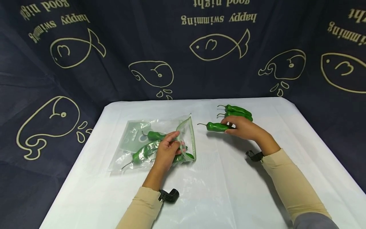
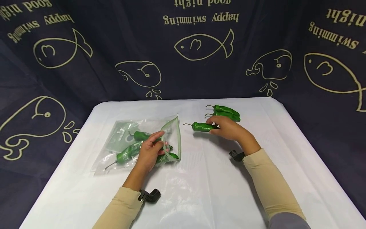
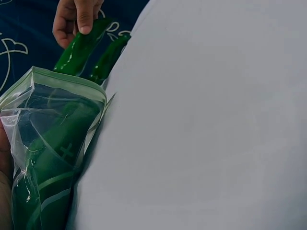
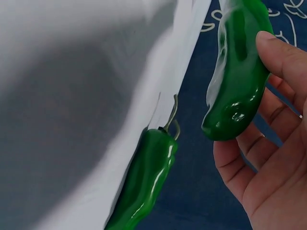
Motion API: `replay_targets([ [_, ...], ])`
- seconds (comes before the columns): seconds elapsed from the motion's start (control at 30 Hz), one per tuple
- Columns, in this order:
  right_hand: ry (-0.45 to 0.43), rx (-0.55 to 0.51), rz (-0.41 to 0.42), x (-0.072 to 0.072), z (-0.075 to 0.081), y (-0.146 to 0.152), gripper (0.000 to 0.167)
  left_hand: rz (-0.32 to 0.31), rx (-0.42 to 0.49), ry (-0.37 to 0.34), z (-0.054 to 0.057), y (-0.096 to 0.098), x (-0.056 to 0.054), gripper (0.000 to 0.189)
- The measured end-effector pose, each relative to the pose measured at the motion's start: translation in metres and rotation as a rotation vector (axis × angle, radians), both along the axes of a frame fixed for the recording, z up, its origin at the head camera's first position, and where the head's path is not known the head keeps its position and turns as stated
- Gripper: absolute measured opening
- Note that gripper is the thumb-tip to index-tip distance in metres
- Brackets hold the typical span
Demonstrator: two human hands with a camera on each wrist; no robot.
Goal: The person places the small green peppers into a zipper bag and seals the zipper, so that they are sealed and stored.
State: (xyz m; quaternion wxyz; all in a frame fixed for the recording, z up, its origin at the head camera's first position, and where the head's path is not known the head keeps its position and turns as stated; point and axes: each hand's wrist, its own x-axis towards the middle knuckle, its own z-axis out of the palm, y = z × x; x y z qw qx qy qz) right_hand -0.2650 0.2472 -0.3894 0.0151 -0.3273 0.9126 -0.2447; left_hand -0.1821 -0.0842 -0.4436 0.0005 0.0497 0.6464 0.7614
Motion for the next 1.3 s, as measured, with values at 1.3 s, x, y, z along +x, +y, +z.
replay_targets([
  [1.3, -0.109, -0.038, 0.193, 0.027, 0.002, -0.037, 0.030, -0.005, 0.001, -0.007, 0.001, 0.000, -0.001, 0.046],
])
